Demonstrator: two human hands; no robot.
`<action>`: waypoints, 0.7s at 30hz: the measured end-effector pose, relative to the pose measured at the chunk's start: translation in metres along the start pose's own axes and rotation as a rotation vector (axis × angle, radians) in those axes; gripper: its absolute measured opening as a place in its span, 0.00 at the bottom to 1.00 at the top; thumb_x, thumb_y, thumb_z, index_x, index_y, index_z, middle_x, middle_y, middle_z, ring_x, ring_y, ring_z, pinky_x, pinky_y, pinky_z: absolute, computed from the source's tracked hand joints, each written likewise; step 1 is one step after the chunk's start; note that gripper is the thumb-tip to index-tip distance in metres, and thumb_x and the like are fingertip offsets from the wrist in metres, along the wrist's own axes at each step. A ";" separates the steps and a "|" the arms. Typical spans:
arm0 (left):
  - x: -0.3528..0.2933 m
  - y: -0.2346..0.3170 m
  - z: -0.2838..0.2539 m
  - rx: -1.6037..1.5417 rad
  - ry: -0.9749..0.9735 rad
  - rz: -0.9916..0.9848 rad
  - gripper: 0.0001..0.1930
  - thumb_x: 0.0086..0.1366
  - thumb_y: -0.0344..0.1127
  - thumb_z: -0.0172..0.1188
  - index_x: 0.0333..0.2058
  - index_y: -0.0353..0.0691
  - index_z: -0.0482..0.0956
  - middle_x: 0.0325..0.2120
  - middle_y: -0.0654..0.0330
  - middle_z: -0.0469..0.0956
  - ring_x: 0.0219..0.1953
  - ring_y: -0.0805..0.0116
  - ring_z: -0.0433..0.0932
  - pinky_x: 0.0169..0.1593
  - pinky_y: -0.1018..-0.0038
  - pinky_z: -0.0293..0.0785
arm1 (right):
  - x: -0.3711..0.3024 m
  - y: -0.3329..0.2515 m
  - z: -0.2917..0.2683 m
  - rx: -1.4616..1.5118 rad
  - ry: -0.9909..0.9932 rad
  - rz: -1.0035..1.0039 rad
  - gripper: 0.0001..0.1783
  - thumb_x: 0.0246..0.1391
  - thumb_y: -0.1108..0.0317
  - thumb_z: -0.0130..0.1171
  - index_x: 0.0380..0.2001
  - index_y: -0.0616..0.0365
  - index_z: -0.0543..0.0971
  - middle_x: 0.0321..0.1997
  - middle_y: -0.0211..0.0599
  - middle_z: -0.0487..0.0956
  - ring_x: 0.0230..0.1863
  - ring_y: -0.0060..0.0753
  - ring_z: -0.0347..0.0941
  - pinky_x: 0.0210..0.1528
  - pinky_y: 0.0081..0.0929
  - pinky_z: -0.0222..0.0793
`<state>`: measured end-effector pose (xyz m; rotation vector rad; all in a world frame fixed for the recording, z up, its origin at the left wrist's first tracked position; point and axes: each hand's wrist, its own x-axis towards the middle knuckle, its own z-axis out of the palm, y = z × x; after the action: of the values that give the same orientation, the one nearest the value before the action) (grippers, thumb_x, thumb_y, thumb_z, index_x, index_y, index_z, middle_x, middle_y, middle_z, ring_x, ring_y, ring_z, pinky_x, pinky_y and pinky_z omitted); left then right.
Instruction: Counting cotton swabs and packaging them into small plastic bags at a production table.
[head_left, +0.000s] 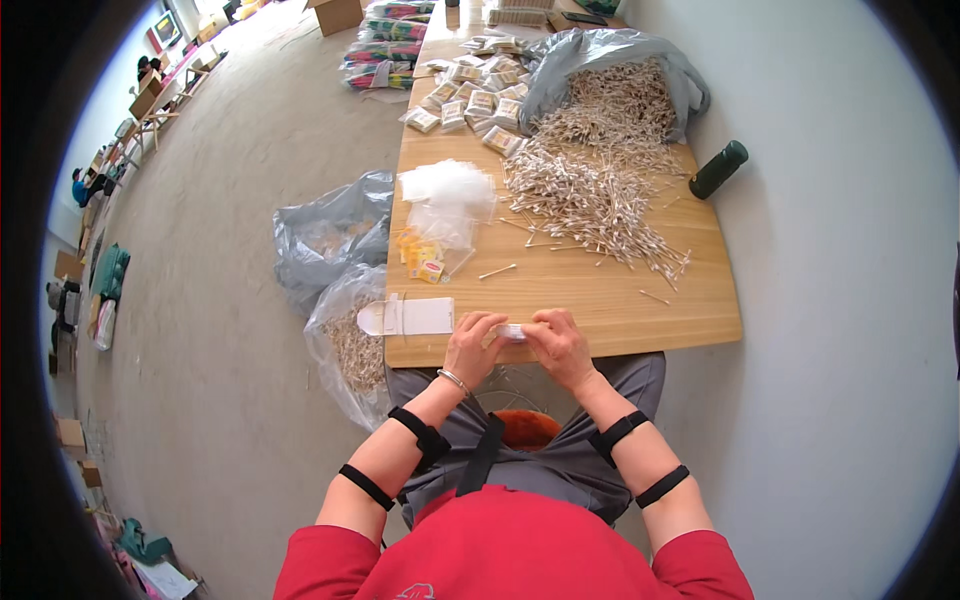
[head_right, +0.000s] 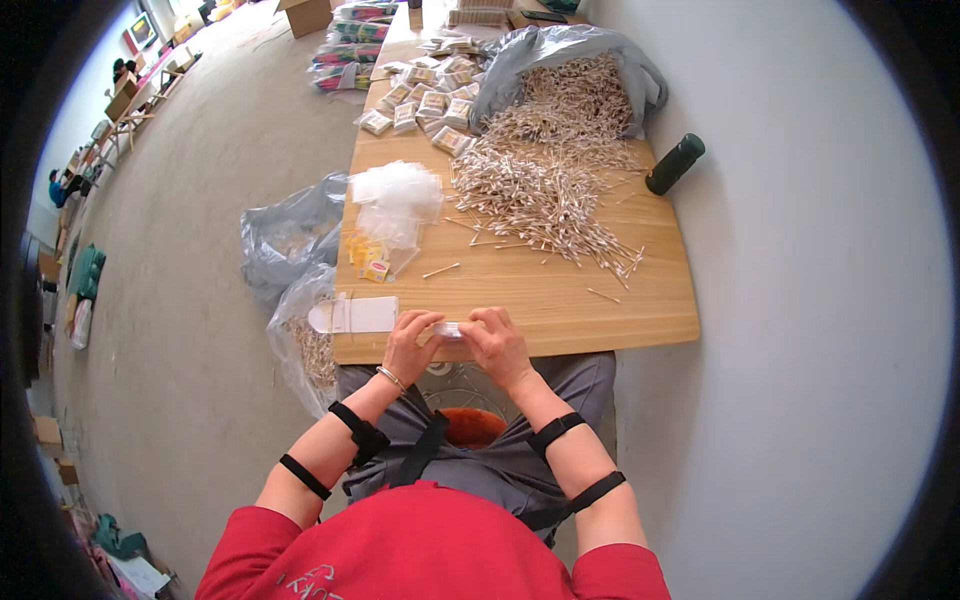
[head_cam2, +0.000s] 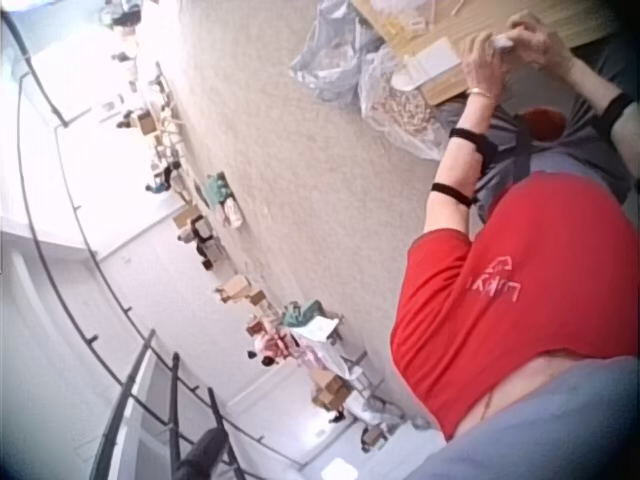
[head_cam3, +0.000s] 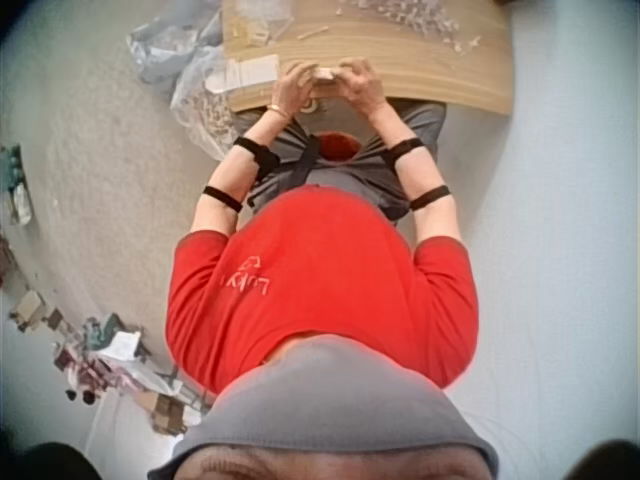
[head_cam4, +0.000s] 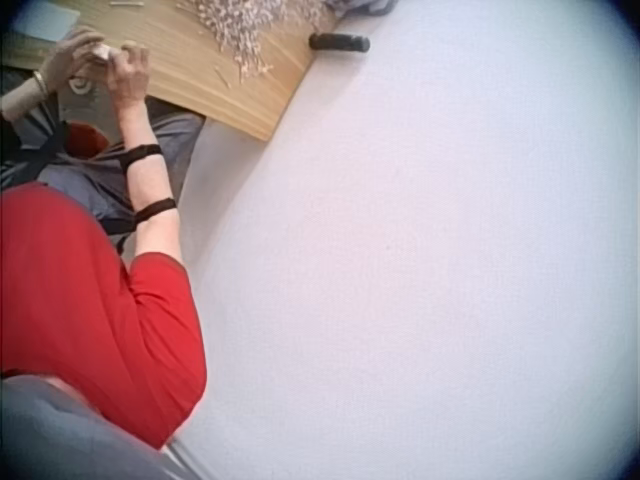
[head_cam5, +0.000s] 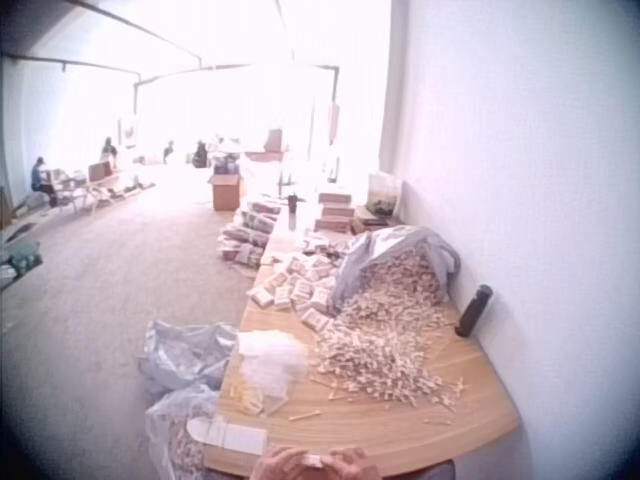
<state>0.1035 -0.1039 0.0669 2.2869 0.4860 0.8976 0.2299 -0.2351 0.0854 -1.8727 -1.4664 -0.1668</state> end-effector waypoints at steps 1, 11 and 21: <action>-0.002 -0.005 0.000 -0.128 -0.057 -0.058 0.11 0.47 0.28 0.66 0.32 0.40 0.80 0.32 0.57 0.78 0.35 0.58 0.76 0.43 0.69 0.72 | 0.002 -0.001 0.001 -0.001 0.001 0.000 0.12 0.40 0.73 0.61 0.33 0.54 0.81 0.31 0.32 0.74 0.37 0.37 0.71 0.38 0.30 0.71; 0.012 -0.002 -0.004 0.210 -0.053 0.349 0.07 0.47 0.28 0.59 0.27 0.46 0.77 0.28 0.68 0.76 0.33 0.68 0.75 0.39 0.72 0.69 | 0.002 0.010 0.009 -0.082 -0.018 -0.097 0.13 0.40 0.72 0.59 0.34 0.55 0.79 0.33 0.29 0.74 0.39 0.33 0.70 0.39 0.29 0.70; -0.007 -0.006 -0.003 0.152 0.020 0.323 0.12 0.48 0.26 0.60 0.34 0.45 0.80 0.30 0.66 0.79 0.34 0.67 0.77 0.39 0.71 0.70 | 0.000 0.008 0.004 -0.239 -0.042 -0.252 0.13 0.39 0.71 0.57 0.33 0.55 0.77 0.34 0.30 0.72 0.40 0.32 0.70 0.39 0.30 0.70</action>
<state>0.0961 -0.1023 0.0609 2.5439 0.1994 1.0701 0.2361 -0.2330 0.0787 -1.8783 -1.7750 -0.4421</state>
